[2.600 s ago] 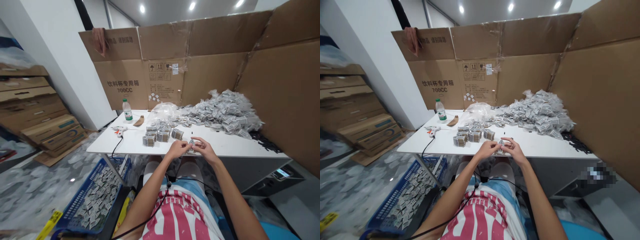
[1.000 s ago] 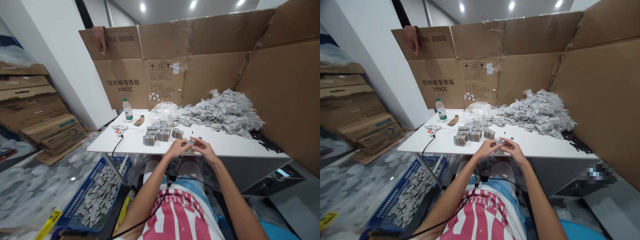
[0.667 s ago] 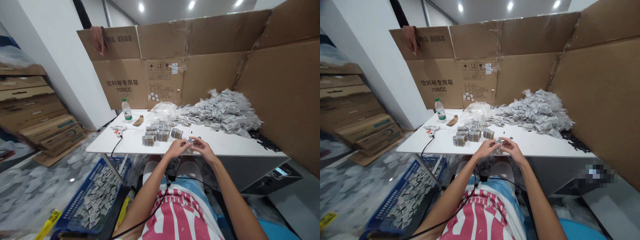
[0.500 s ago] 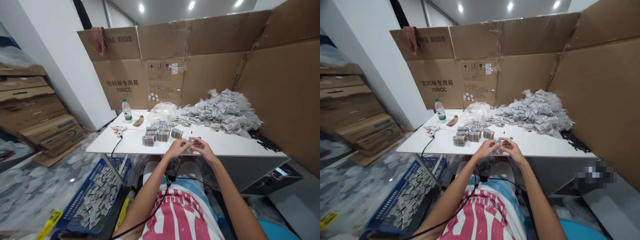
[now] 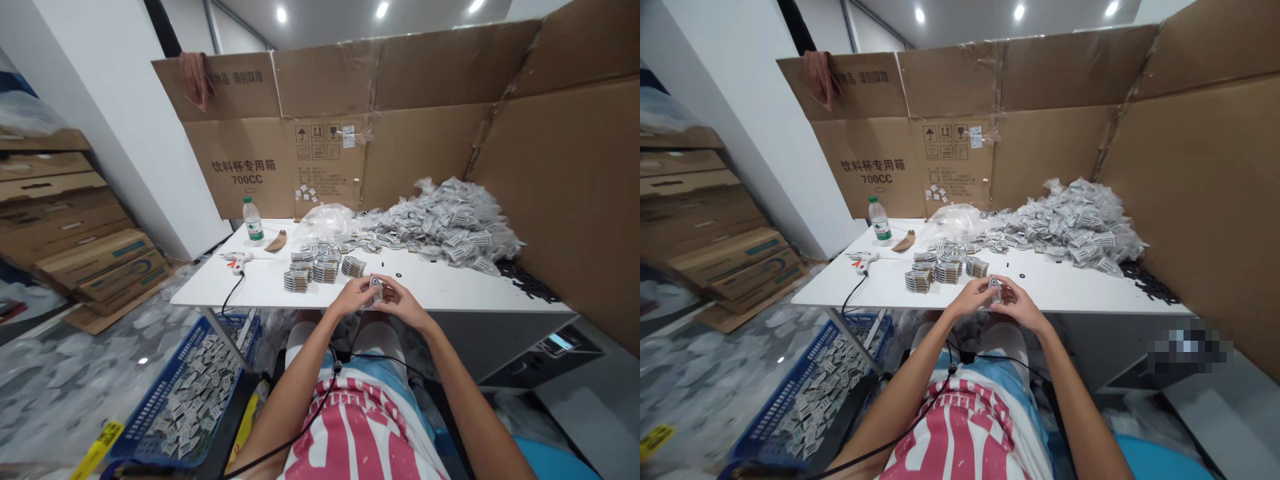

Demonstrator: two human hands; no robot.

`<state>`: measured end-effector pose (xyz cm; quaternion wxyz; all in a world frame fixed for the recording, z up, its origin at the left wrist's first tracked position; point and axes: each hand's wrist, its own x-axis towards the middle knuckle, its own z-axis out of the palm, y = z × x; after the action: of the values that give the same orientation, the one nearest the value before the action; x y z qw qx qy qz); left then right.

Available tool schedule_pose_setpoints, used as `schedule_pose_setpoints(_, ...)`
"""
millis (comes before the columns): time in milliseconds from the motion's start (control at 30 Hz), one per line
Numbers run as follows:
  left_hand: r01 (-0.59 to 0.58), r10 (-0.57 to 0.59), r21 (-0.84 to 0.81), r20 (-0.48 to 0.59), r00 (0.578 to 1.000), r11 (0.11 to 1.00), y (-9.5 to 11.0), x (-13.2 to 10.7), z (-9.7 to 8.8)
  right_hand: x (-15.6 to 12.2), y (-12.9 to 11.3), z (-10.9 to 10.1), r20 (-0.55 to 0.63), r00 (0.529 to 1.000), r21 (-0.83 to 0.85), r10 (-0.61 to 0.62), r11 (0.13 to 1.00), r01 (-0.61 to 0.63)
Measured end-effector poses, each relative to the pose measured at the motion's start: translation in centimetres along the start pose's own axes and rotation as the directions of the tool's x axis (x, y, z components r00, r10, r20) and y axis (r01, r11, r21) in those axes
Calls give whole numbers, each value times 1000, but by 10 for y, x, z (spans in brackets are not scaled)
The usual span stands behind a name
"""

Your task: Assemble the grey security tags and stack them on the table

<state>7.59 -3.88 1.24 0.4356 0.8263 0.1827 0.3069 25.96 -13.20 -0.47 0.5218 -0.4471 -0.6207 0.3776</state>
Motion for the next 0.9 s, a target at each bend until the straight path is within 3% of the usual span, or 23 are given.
schedule_pose_setpoints(100,30,-30,11,-3,1000,999,-1,0,0,1,-7,8,-25,997,-166,-74,984,69)
schedule_pose_setpoints(233,51,-50,23,-34,998,998,-4,0,0,2,-14,10,-115,978,-429,-174,897,109)
schedule_pose_setpoints(367,97,-95,22,-68,993,995,-9,2,1,-2,-22,3,-132,960,-513,-246,846,146)
schedule_pose_setpoints(500,131,-130,16,-79,988,991,-10,2,2,-6,-24,-4,-77,950,-561,-302,801,209)
schedule_pose_setpoints(667,125,-120,90,-60,991,988,-2,0,1,-8,-20,-21,-104,956,-549,-275,817,175)
schedule_pose_setpoints(900,86,-76,110,-90,993,990,0,-2,3,-14,-3,-41,-98,987,-606,-125,795,41)
